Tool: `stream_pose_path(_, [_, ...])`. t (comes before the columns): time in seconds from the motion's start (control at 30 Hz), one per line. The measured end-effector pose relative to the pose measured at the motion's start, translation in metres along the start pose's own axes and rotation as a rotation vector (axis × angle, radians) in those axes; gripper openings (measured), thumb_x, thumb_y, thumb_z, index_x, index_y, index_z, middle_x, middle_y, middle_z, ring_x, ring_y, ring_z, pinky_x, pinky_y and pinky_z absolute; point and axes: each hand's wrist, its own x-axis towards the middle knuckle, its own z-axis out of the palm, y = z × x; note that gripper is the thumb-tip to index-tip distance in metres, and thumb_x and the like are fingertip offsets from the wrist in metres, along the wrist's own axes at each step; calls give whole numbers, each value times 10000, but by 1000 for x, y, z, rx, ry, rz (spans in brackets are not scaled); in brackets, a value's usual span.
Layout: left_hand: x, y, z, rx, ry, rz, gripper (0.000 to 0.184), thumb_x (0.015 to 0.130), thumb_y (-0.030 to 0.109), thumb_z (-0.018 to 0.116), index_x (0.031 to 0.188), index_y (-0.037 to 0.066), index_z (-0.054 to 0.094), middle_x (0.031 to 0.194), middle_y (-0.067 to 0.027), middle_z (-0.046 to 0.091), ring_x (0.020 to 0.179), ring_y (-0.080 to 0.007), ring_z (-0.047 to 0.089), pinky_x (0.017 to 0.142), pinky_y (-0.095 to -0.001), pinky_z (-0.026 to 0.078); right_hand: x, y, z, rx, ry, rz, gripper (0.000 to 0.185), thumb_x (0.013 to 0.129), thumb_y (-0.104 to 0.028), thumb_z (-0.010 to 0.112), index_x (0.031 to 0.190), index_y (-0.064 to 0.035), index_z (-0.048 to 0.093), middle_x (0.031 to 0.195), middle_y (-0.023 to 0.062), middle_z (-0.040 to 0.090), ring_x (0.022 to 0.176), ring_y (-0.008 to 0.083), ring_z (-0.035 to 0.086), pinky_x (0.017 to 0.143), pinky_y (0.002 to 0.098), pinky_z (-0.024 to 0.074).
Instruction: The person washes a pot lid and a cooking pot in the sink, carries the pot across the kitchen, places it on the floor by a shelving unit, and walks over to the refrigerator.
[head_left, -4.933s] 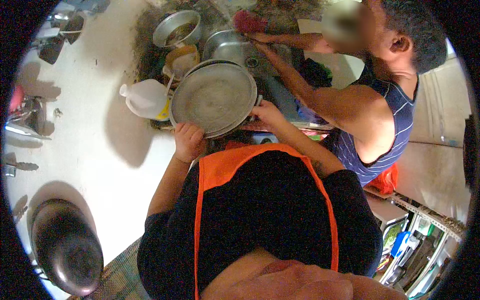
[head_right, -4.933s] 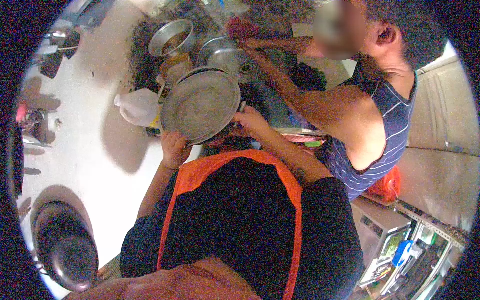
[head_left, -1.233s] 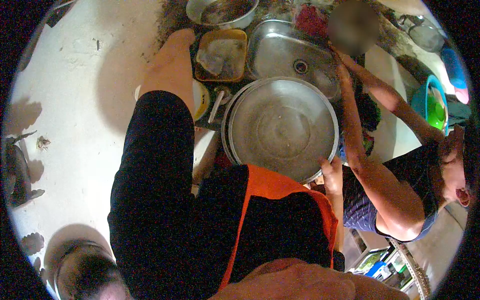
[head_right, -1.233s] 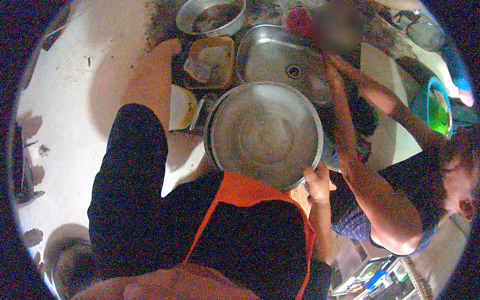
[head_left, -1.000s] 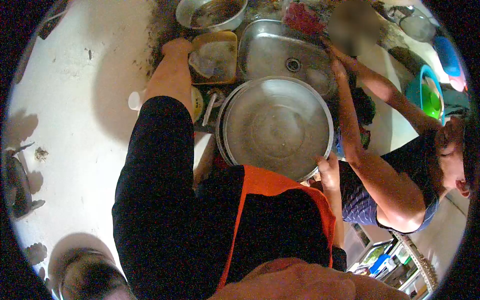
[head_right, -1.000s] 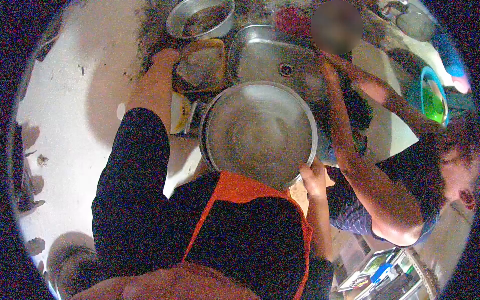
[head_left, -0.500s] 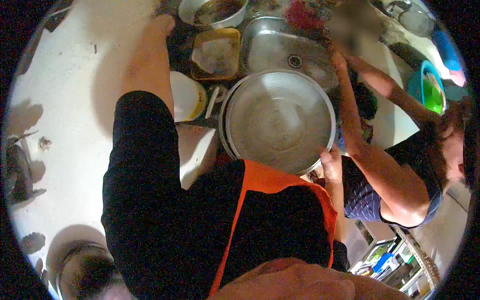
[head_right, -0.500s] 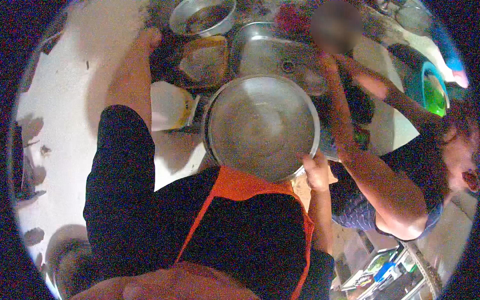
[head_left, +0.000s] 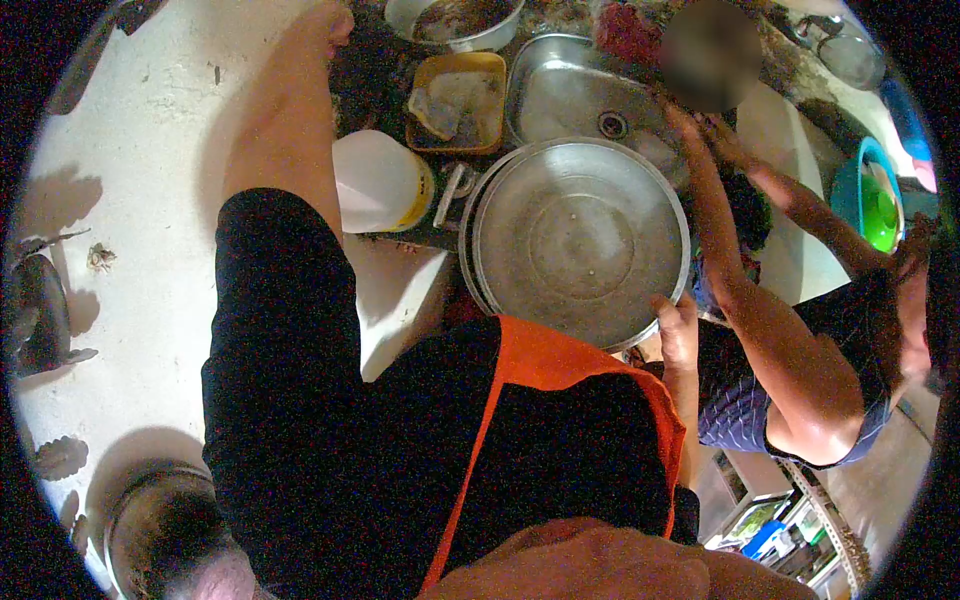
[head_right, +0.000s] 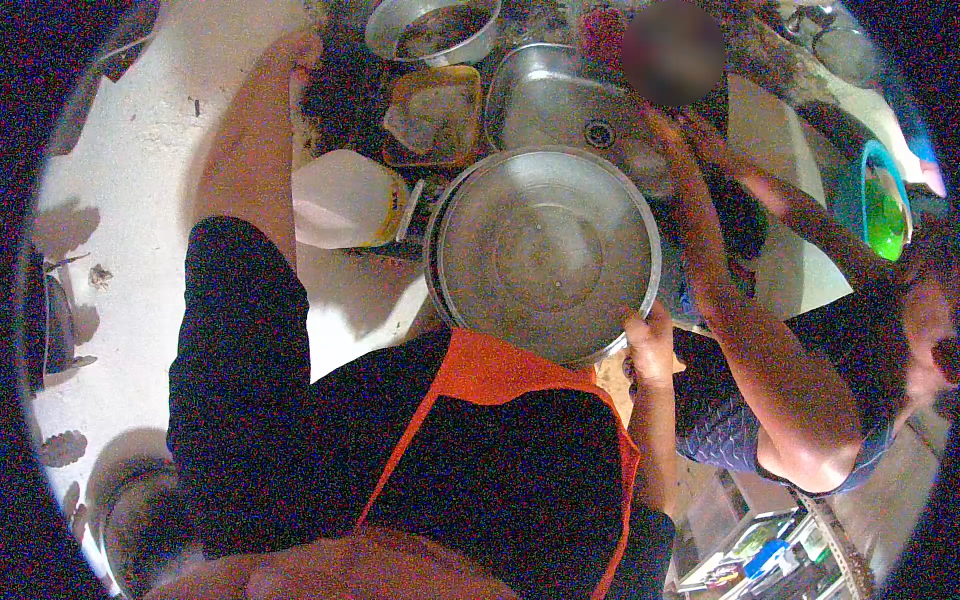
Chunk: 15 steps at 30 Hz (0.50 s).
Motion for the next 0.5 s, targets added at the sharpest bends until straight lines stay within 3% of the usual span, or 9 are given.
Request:
stream_pose_path(0.33, [12,31,30,6,-31,-52,221,687,157,497,836,78,640,947,-146,604,910,-315,571,769,-437,449,0,8,-3,45,29,-57,483,703,-270,623,1070,17,494,1001,80,552,884,182,508,792,305,397])
stream_pose_path(0.5, [13,63,74,-91,-127,-100,233,695,168,492,852,81,641,959,-149,600,927,-314,562,787,-434,441,3,19,-11,20,32,62,457,706,-256,642,1051,10,504,963,53,549,837,152,495,750,281,403])
